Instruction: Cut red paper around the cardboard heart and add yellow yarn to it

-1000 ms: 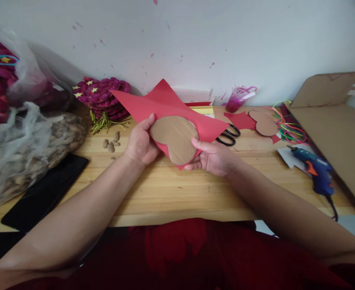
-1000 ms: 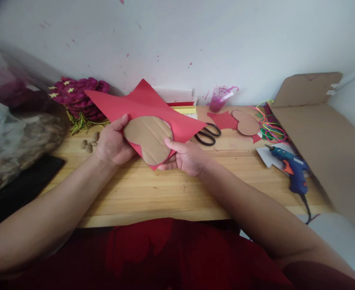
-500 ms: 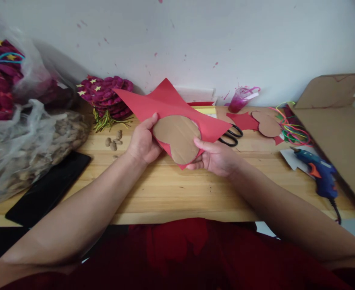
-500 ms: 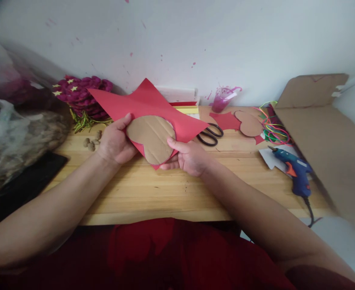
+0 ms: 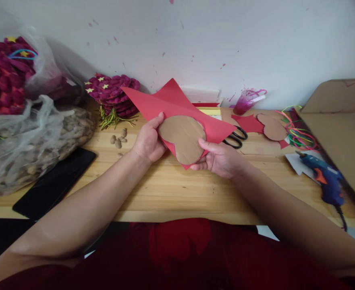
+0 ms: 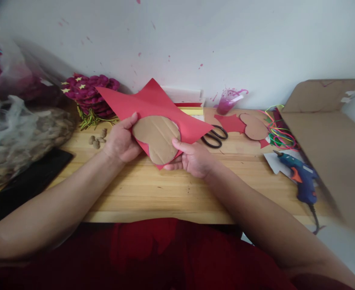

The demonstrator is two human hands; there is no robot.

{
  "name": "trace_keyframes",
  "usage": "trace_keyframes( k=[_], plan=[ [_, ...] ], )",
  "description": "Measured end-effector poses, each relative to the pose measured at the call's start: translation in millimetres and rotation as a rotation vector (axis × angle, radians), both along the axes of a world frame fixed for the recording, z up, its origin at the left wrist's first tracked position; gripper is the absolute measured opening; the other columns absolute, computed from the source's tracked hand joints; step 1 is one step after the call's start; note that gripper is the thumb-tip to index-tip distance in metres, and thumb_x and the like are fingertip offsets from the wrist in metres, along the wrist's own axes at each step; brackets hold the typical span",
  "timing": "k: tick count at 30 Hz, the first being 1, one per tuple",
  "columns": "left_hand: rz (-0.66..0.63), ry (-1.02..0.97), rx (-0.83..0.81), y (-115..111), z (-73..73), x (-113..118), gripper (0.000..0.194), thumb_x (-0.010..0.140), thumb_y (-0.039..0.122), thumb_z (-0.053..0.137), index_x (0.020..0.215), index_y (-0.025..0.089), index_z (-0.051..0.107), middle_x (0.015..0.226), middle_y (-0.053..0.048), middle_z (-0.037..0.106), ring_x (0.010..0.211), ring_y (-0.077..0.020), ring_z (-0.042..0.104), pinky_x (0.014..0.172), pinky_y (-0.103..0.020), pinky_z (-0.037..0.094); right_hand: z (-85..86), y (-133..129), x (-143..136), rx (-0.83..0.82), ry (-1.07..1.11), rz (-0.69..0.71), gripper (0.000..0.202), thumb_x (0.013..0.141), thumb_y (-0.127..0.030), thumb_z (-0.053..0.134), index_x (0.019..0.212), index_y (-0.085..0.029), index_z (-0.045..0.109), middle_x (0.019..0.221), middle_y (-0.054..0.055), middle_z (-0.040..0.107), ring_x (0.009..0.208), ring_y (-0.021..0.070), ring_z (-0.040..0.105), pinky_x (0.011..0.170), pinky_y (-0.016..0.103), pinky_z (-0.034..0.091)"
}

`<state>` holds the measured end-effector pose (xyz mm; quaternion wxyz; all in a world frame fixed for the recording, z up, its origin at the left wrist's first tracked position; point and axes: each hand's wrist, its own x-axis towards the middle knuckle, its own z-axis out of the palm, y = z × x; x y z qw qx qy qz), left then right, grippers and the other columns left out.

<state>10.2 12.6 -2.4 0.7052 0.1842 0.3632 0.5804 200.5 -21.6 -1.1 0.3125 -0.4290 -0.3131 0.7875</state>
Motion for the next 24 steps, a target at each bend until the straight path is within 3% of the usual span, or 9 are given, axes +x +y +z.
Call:
trace_keyframes(
  k=[14, 24],
  plan=[
    [0.014, 0.027, -0.017, -1.0, 2.2, 0.7, 0.021, 0.093, 0.029, 0.055, 0.097, 0.014, 0.069, 0.100, -0.012, 0.077, 0.114, -0.0304, 0.069, 0.108, -0.045, 0.052, -2.6, 1.2, 0.5, 0.003, 0.025, -0.007, 0.025, 0.104, -0.028, 0.051, 0.113, -0.013, 0.068, 0.093, 0.012, 0.079, 0.075, 0.0199, 0.077, 0.063, 0.030, 0.067],
    [0.012, 0.001, -0.014, 0.3, 1.2, -0.5, 0.022, 0.092, 0.028, 0.057, 0.101, 0.012, 0.068, 0.102, -0.014, 0.076, 0.113, -0.0308, 0.069, 0.107, -0.046, 0.052, -2.0, 1.6, 0.6, -0.005, 0.024, -0.013, 0.025, 0.104, -0.027, 0.050, 0.111, -0.014, 0.069, 0.091, 0.011, 0.080, 0.075, 0.0212, 0.078, 0.062, 0.030, 0.067]
  ],
)
